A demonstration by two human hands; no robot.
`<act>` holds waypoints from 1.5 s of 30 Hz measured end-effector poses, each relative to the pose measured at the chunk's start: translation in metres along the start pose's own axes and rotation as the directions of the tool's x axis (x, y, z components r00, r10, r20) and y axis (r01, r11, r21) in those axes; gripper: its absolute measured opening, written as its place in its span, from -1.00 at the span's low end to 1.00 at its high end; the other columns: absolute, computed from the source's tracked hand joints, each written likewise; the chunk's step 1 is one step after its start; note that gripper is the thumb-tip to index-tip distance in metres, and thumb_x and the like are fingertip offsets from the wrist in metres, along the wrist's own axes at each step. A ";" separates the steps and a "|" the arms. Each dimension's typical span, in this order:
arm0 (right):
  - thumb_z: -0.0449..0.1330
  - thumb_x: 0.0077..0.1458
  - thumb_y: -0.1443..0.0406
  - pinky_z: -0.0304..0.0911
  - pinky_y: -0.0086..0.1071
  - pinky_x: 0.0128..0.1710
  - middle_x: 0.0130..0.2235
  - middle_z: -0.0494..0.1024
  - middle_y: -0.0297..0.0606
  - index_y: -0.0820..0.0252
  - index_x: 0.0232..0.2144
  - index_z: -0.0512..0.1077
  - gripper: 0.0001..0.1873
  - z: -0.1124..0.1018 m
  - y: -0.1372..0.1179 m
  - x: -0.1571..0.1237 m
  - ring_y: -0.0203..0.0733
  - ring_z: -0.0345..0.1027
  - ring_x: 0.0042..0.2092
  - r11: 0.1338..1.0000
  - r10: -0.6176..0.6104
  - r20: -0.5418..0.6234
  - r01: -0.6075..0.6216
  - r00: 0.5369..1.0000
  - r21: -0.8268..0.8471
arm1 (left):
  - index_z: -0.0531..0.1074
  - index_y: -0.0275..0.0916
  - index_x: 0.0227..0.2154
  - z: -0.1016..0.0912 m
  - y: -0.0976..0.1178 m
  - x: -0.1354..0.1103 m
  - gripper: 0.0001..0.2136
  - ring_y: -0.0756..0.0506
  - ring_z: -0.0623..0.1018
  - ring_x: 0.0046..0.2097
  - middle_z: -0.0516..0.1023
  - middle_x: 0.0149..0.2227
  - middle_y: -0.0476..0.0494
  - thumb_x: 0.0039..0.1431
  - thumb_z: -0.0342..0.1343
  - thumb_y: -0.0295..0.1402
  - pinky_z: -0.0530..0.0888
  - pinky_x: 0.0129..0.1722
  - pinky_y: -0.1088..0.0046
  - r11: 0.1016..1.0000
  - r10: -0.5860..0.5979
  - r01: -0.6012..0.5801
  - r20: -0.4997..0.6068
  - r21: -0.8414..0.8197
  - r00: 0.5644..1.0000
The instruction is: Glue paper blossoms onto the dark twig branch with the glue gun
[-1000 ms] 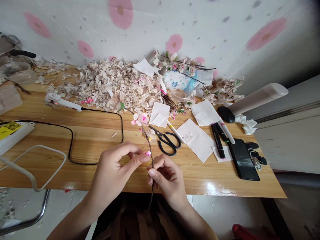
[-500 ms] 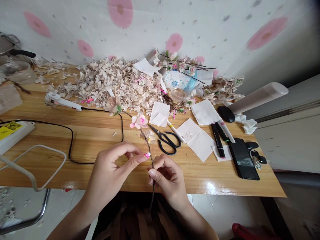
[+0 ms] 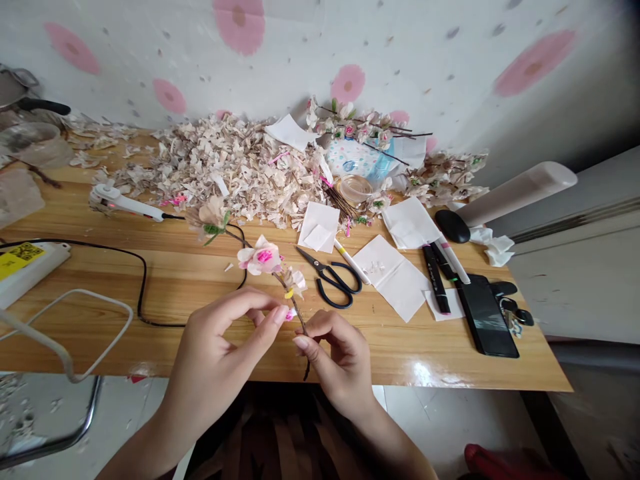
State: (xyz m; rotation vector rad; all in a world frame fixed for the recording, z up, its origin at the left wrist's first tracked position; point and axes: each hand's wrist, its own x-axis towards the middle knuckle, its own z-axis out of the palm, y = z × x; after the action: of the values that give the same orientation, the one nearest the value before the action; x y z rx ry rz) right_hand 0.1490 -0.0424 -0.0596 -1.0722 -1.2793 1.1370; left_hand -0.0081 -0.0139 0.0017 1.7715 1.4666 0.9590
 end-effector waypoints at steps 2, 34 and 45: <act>0.22 0.16 0.35 0.25 -0.45 -0.45 -0.48 0.43 -0.36 0.17 -0.46 0.35 -0.84 0.000 0.000 0.000 -0.32 0.30 -0.46 0.999 -0.026 -0.001 0.025 1.000 -0.036 | 0.48 -0.13 -0.39 -0.001 0.001 0.000 -0.94 0.09 0.51 -0.38 0.58 -0.40 0.14 0.15 0.16 -0.43 0.41 -0.35 0.71 1.000 -0.005 0.005 -0.009 0.007 1.000; 0.26 0.12 0.21 0.17 -0.57 -0.62 -0.53 0.40 -0.39 0.18 -0.50 0.34 -0.76 -0.035 0.012 0.004 -0.39 0.28 -0.54 0.963 0.265 -0.020 -0.263 0.964 0.059 | 0.49 -0.18 -0.45 0.008 -0.026 0.000 -0.74 -0.01 0.51 -0.40 0.58 -0.42 0.02 0.26 0.02 -0.19 0.42 -0.33 0.55 0.982 -0.177 0.183 0.135 -0.034 0.975; 0.31 -0.13 -0.06 0.17 -0.49 -0.66 -0.61 0.44 -0.29 0.23 -0.59 0.40 -0.54 -0.192 0.012 0.052 -0.35 0.23 -0.60 0.747 0.440 -0.271 -0.517 0.856 -0.418 | 0.54 -0.21 -0.48 0.028 -0.106 0.004 -0.60 -0.09 0.53 -0.47 0.59 -0.49 -0.10 0.16 0.02 0.00 0.51 -0.40 0.44 0.944 -0.319 0.323 0.066 -0.064 0.945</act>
State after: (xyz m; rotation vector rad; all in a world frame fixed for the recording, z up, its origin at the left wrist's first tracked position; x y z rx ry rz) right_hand 0.3392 0.0170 -0.0679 -1.9185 -1.2181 1.0956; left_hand -0.0391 0.0078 -0.1015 1.4359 1.6014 0.7778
